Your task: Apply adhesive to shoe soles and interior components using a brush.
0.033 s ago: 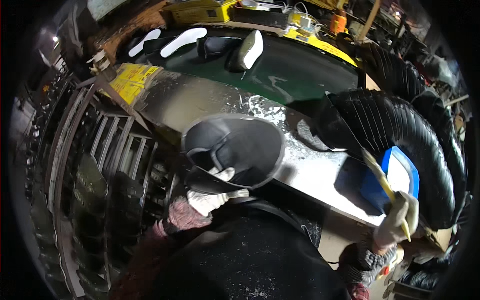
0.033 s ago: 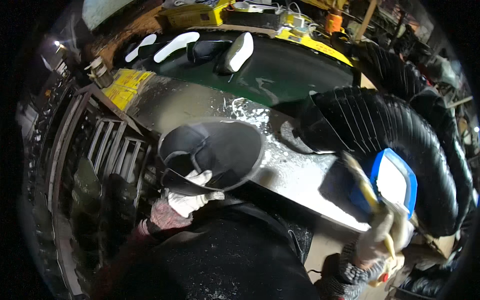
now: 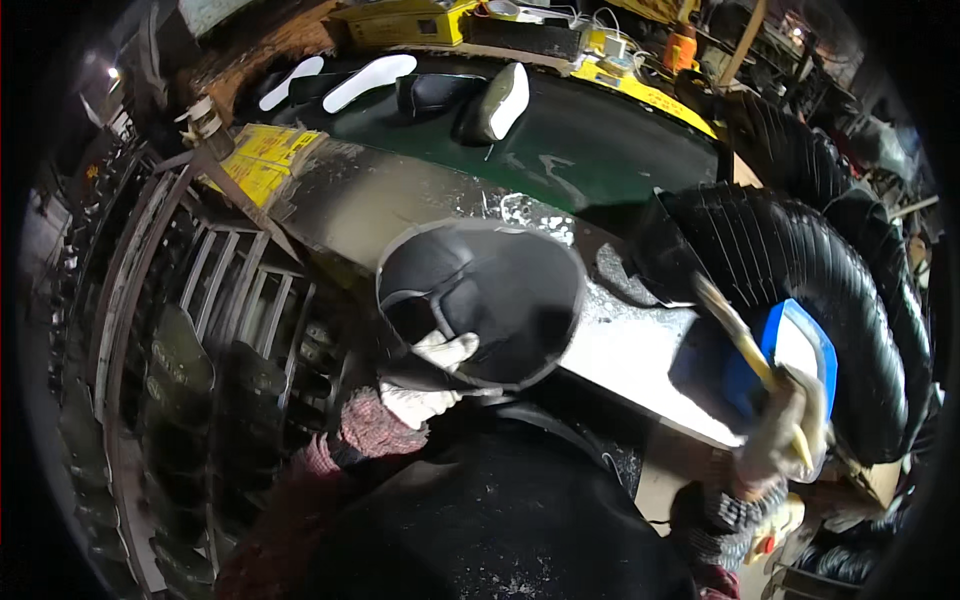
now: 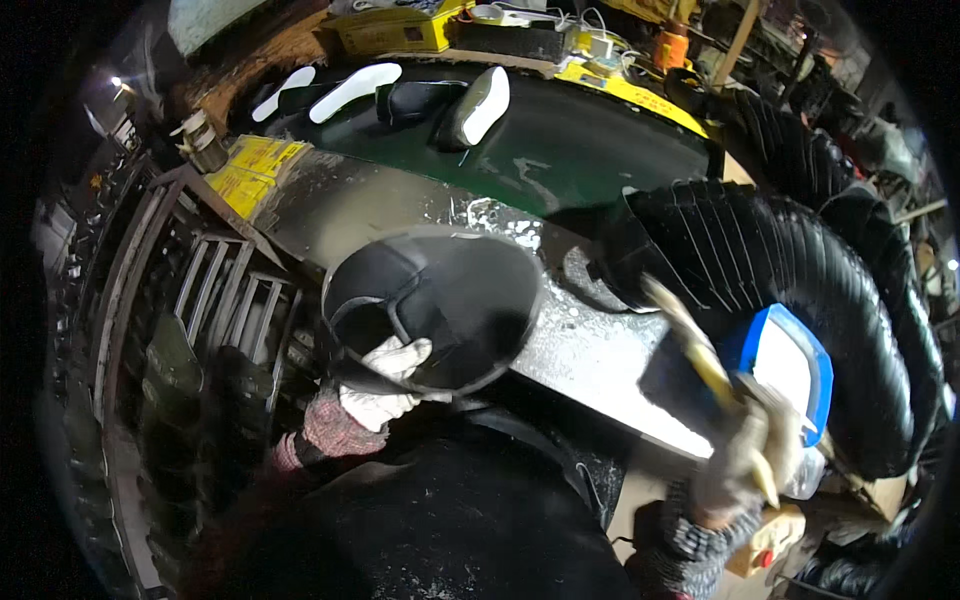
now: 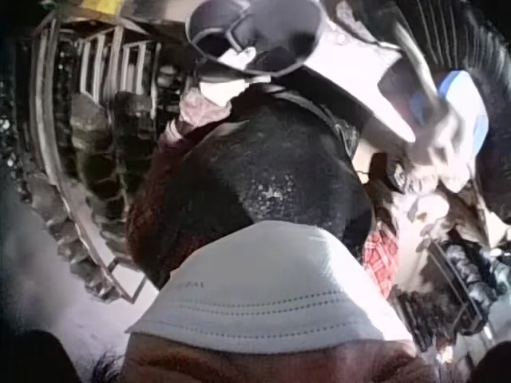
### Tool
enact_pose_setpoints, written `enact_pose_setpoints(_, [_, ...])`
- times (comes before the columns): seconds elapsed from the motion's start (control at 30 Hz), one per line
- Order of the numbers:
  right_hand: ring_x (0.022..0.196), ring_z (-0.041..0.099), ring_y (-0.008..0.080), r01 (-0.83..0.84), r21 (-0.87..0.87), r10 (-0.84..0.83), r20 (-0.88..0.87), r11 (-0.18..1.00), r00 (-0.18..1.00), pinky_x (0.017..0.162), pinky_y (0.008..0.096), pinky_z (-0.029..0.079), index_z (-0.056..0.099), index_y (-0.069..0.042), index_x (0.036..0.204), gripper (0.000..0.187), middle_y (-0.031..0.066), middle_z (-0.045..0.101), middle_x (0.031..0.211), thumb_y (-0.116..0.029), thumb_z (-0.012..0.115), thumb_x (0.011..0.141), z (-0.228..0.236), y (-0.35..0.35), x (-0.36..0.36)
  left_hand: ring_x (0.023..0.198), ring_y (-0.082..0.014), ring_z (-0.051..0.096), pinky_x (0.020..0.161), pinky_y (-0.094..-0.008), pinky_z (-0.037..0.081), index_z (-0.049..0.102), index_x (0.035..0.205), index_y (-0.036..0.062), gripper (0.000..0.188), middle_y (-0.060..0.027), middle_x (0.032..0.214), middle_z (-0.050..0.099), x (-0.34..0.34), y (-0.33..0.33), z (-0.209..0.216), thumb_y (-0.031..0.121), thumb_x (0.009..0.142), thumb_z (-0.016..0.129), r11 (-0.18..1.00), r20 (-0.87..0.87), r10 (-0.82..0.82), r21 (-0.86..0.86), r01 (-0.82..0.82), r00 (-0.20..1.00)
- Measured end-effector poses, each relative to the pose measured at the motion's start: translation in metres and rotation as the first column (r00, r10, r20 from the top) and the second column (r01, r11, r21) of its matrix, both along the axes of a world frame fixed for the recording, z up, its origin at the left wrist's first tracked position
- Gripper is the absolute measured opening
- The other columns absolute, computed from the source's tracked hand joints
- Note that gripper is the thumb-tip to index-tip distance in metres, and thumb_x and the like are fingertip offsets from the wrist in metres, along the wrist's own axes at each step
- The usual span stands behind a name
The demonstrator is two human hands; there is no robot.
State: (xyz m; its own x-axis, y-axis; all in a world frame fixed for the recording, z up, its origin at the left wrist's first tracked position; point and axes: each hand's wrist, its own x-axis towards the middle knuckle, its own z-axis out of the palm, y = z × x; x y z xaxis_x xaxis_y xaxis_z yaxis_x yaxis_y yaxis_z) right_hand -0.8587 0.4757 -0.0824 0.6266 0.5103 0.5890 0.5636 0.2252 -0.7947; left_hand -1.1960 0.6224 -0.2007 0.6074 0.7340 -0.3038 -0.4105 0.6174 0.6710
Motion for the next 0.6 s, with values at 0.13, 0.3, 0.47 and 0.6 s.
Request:
enact_pose_setpoints(0.13, [0.075,0.065,0.0172,-0.452,-0.192,0.486,0.470,0.871,0.737,0.069,0.0271,0.052,0.064,0.001,0.103,0.023,0.0105,0.066,0.088,-0.004,0.069,0.081,0.015,0.115,-0.064,0.071,-0.0140,0.059,0.061,-0.0311,0.047,0.063,0.105,0.0023,0.017,-0.0002,0.079,0.063,0.021,0.018,0.029,0.011,0.091,0.057,0.943,-0.416,0.085,0.327,0.061,0.905])
enact_pose_setpoints(0.3, [0.073,0.057,0.0097,-0.392,-0.205,0.391,-0.047,0.897,0.919,0.066,0.0235,0.047,0.065,0.004,0.100,0.022,0.0076,0.066,0.087,-0.015,0.053,0.095,-0.027,0.143,-0.044,0.097,-0.0148,0.059,0.081,-0.0295,0.048,0.054,0.125,0.0021,0.034,-0.0051,0.110,0.062,0.019,0.039,0.010,0.010,0.092,0.057,0.912,-0.093,0.316,0.303,-0.276,0.944])
enact_pose_setpoints(0.47, [0.069,0.059,0.0102,-0.354,-0.239,0.331,-0.131,0.905,0.935,0.064,0.0223,0.048,0.064,0.005,0.089,0.034,0.0104,0.065,0.083,-0.026,0.051,0.097,-0.022,0.109,-0.041,0.096,-0.0118,0.057,0.081,-0.0266,0.048,0.050,0.127,0.0033,0.034,-0.0045,0.114,0.059,0.019,0.029,0.044,0.013,0.095,0.055,0.968,-0.299,0.247,0.127,-0.218,0.922])
enact_pose_setpoints(0.6, [0.061,0.060,0.0145,-0.460,-0.140,0.479,0.187,0.877,0.857,0.056,0.0268,0.049,0.064,0.002,0.097,0.028,0.0075,0.064,0.078,-0.025,0.059,0.090,0.022,0.161,-0.096,0.098,-0.0133,0.060,0.081,-0.0261,0.050,0.045,0.132,0.0028,0.039,-0.0069,0.119,0.059,0.028,0.021,0.007,0.012,0.095,0.053,0.975,-0.425,0.098,0.222,-0.001,0.900])
